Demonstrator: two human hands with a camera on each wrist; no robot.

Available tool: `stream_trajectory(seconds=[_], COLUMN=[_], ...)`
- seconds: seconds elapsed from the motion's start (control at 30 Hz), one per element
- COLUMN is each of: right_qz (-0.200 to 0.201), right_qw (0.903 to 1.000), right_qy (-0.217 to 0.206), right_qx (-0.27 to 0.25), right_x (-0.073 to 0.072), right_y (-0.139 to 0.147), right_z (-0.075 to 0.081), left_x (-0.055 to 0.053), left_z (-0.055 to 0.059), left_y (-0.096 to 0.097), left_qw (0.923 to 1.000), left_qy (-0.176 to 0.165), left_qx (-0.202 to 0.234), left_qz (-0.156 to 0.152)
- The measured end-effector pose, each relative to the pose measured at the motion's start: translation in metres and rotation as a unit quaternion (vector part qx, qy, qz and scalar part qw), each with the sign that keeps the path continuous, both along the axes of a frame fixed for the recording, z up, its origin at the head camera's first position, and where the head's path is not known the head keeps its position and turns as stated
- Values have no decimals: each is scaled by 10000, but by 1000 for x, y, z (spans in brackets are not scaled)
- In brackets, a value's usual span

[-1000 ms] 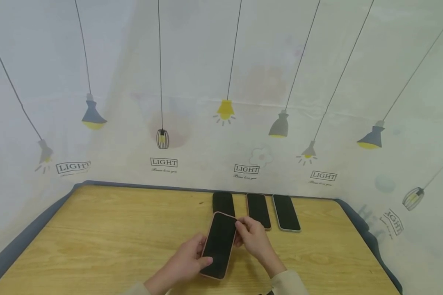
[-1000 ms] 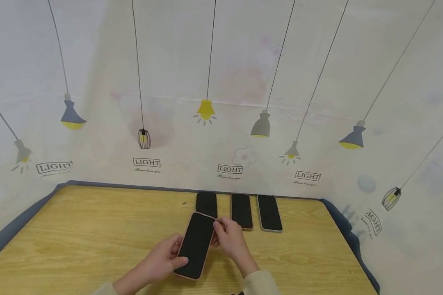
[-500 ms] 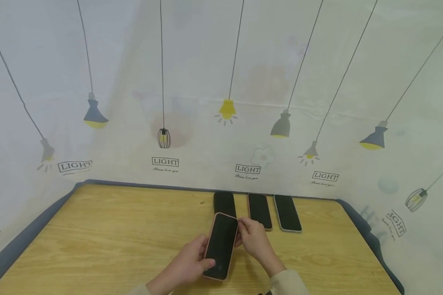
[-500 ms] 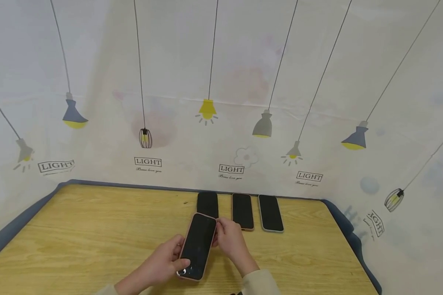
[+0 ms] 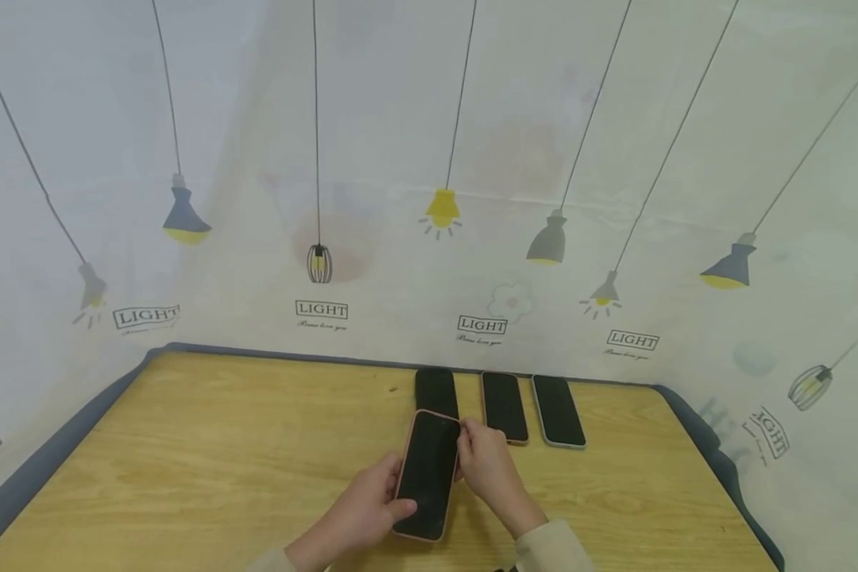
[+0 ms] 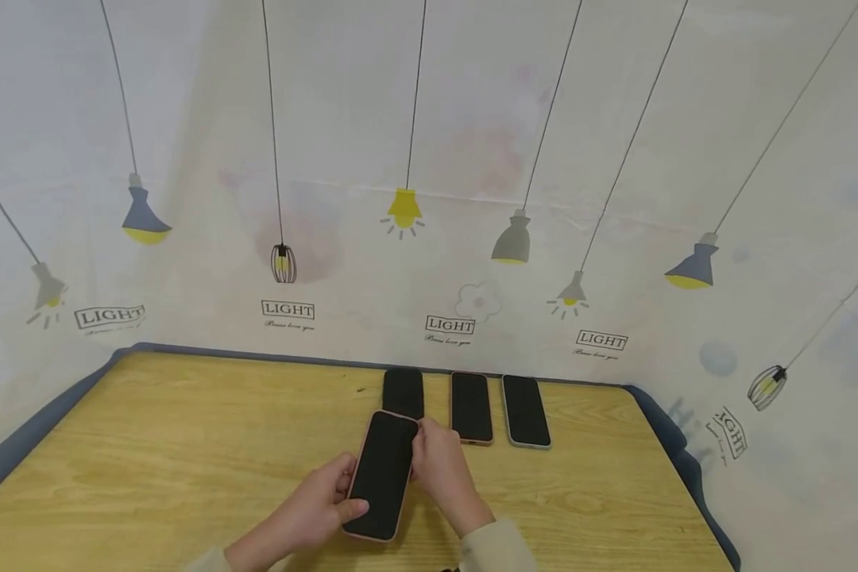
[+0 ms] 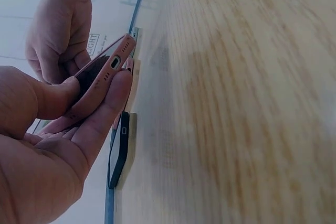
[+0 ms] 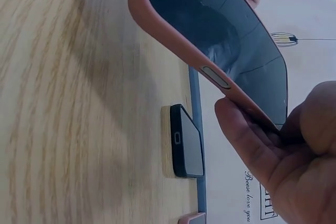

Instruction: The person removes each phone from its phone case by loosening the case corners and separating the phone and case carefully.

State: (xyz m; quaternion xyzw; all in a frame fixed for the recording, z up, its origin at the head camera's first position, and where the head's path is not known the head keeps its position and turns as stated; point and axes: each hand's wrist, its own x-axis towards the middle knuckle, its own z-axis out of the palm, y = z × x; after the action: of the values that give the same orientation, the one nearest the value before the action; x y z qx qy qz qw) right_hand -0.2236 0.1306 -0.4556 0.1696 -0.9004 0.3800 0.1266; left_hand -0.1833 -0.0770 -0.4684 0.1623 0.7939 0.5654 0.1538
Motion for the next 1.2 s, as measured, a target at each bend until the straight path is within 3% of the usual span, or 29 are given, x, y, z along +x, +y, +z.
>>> stream_trajectory(seconds=[0.3,0.6,1.0,1.2], right_qz=[-115,-194,-34,277], right_qw=[9996,9998,9961,9788], right_qy=[239,26,-710,-1505], right_qx=[33,-38,-519,-1363], right_x=[-2,-1,-2,-1], right_y=[-1,0,2,3], right_z=[3,12,14,15], left_x=[-1,0,3,5], left_z=[2,4,6,4], left_y=[-1,0,-1,-1], left_qw=[9998,9995,9990,9982], left_qy=[-77,-11,128,389], left_qx=[167,125,89,173], left_qz=[75,282,420,420])
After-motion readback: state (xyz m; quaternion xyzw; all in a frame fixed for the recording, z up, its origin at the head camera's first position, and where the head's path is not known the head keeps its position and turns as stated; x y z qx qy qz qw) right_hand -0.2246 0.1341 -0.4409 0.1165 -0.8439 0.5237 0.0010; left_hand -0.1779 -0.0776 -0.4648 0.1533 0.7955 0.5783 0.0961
